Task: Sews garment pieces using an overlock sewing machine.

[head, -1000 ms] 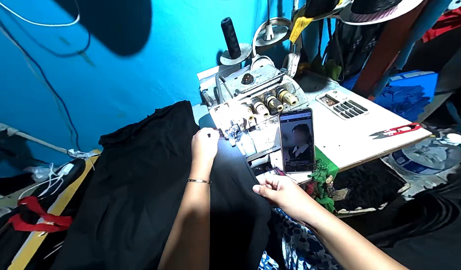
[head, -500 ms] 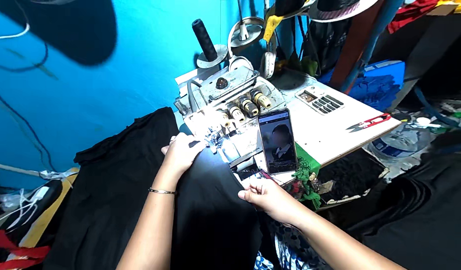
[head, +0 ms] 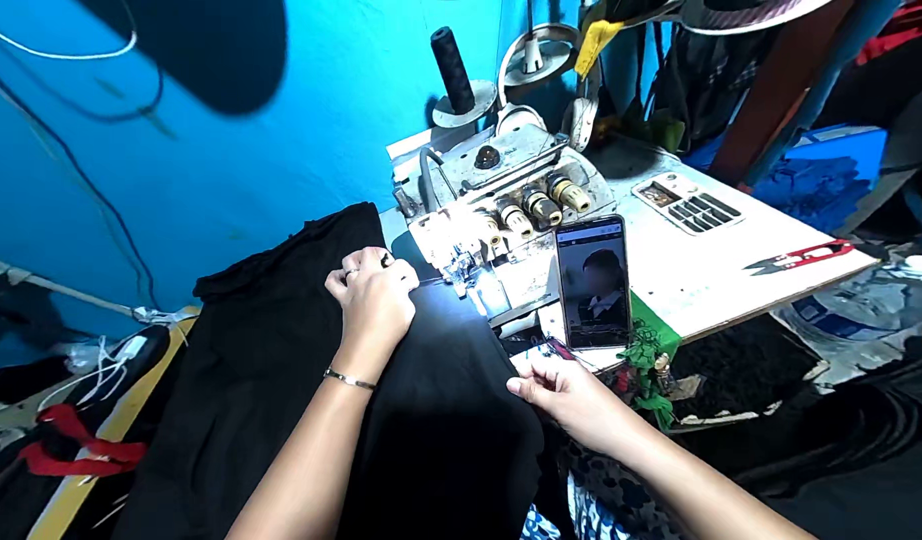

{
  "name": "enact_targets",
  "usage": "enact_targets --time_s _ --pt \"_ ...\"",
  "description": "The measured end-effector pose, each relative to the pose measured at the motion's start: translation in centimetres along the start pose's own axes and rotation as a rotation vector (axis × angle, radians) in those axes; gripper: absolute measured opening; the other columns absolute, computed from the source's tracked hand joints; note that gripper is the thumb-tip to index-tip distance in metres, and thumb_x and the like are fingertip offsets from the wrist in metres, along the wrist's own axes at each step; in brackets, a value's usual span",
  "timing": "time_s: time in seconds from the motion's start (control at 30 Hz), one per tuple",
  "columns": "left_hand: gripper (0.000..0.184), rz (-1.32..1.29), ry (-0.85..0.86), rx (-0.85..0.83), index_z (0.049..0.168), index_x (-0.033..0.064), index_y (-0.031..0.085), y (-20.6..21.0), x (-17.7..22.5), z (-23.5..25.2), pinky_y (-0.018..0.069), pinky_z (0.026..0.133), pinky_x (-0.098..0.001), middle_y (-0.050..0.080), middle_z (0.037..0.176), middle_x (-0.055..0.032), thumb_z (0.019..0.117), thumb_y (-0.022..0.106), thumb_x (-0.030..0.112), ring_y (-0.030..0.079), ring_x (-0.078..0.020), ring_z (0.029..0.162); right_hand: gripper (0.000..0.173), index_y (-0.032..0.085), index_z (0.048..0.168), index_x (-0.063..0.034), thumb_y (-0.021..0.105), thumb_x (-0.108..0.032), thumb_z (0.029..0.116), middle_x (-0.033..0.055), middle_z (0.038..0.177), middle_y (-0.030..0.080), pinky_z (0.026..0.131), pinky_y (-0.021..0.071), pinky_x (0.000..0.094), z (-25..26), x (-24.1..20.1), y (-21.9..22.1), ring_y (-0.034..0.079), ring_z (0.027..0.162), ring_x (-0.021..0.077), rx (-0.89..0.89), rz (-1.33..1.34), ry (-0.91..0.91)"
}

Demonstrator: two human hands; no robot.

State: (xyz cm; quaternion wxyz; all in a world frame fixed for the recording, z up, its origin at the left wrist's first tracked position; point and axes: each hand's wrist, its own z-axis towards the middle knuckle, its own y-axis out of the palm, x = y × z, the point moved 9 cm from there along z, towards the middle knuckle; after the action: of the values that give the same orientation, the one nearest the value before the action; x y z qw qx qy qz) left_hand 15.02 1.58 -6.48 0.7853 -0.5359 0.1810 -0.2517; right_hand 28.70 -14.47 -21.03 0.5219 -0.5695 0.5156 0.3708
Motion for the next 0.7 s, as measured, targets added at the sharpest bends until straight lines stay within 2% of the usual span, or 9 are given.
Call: enact_targets --time_s 0.07,0.1,0.17,0.23,0.33,0.47,0.57,0.63,0.7 --pt "0.009 -0.007 -0.010 0.037 0.093 0.0133 0.075 -0.8 0.3 -1.3 0.0306 0.099 -0.0724 0.058 0.129 -0.0197 0.0956 0.066 0.011 0.046 -0.0470 0.128 0.026 0.070 0.107 -0.0119 0.059 -0.035 0.1036 -0.0003 0.097 0.066 0.084 0.0544 0.0336 -0.5 -1.8 -0.8 0.065 0.091 0.0102 0.217 -0.194 -0.147" --pt "0.009 -0.006 -0.013 0.040 0.093 0.0138 0.074 -1.1 0.5 -2.1 0.0311 0.098 -0.0719 0.057 0.129 -0.0191 0.0959 0.066 0.012 0.045 -0.0472 0.128 0.027 0.071 0.111 -0.0130 0.058 -0.035 0.1030 0.0004 0.104 0.067 0.087 0.0564 0.0357 -0.6 -3.0 -1.0 0.066 0.098 0.0126 0.345 -0.282 -0.268" --pt "0.008 -0.033 -0.038 0.052 0.091 0.0145 0.073 -1.2 0.8 -3.6 0.0313 0.097 -0.0716 0.057 0.128 -0.0171 0.0958 0.066 0.013 0.045 -0.0470 0.127 0.022 0.073 0.106 -0.0155 0.058 -0.030 0.1012 -0.0002 0.101 0.067 0.085 0.0574 0.0353 -0.5 -5.9 -0.7 0.065 0.098 0.0150 0.532 -0.391 -0.517" --pt "0.010 -0.076 -0.066 0.049 0.088 0.0175 0.073 -1.0 1.2 -4.9 0.0300 0.099 -0.0697 0.059 0.126 -0.0129 0.0946 0.065 0.015 0.045 -0.0432 0.127 0.018 0.075 0.106 -0.0169 0.060 -0.021 0.0995 0.0008 0.102 0.069 0.090 0.0556 0.0403 0.3 -8.7 0.6 0.065 0.104 0.0200 0.527 -0.429 -0.666" --pt "0.015 -0.097 -0.069 0.069 0.088 0.0213 0.074 -0.8 2.0 -6.4 0.0299 0.100 -0.0656 0.059 0.122 -0.0089 0.0954 0.061 0.024 0.045 -0.0392 0.127 0.023 0.075 0.117 -0.0181 0.060 -0.016 0.0990 0.0032 0.109 0.067 0.088 0.0531 0.0418 2.0 -11.2 2.7 0.062 0.104 0.0237 0.476 -0.510 -0.748" --pt "0.022 -0.181 -0.012 0.021 0.088 0.0238 0.074 -1.0 1.0 -6.5 0.0256 0.108 -0.0668 0.063 0.123 -0.0041 0.0954 0.059 0.039 0.043 -0.0355 0.135 0.019 0.077 0.097 -0.0122 0.059 -0.016 0.1000 -0.0002 0.100 0.070 0.089 0.0515 0.0378 3.2 -10.9 3.1 0.063 0.102 0.0185 0.510 -0.488 -0.815" --pt "0.028 -0.363 -0.009 -0.059 0.105 0.0157 0.072 -0.1 -0.2 -5.0 0.0443 0.105 -0.0519 0.060 0.132 -0.0052 0.0988 0.058 0.040 0.051 -0.0256 0.131 0.017 0.075 0.091 -0.0107 0.060 -0.014 0.0984 0.0006 0.093 0.070 0.089 0.0516 0.0379 3.3 -10.7 2.9 0.065 0.098 0.0182 0.509 -0.464 -0.832" --pt "0.030 -0.392 0.002 -0.086 0.123 0.0106 0.067 0.7 0.2 -3.9 0.0457 0.106 -0.0481 0.060 0.135 -0.0058 0.1041 0.052 0.028 0.054 -0.0236 0.130 0.018 0.075 0.092 -0.0109 0.059 -0.015 0.0993 0.0007 0.094 0.070 0.089 0.0515 0.0387 3.4 -10.6 3.0 0.064 0.100 0.0183 0.502 -0.468 -0.811" --pt "0.035 -0.339 0.022 -0.117 0.134 0.0130 0.066 1.7 0.8 -3.0 0.0431 0.109 -0.0487 0.062 0.136 -0.0043 0.1060 0.045 0.021 0.054 -0.0236 0.131 0.018 0.075 0.094 -0.0107 0.059 -0.016 0.0996 0.0011 0.096 0.070 0.090 0.0509 0.0393 3.4 -10.6 3.0 0.064 0.101 0.0181 0.496 -0.470 -0.799"
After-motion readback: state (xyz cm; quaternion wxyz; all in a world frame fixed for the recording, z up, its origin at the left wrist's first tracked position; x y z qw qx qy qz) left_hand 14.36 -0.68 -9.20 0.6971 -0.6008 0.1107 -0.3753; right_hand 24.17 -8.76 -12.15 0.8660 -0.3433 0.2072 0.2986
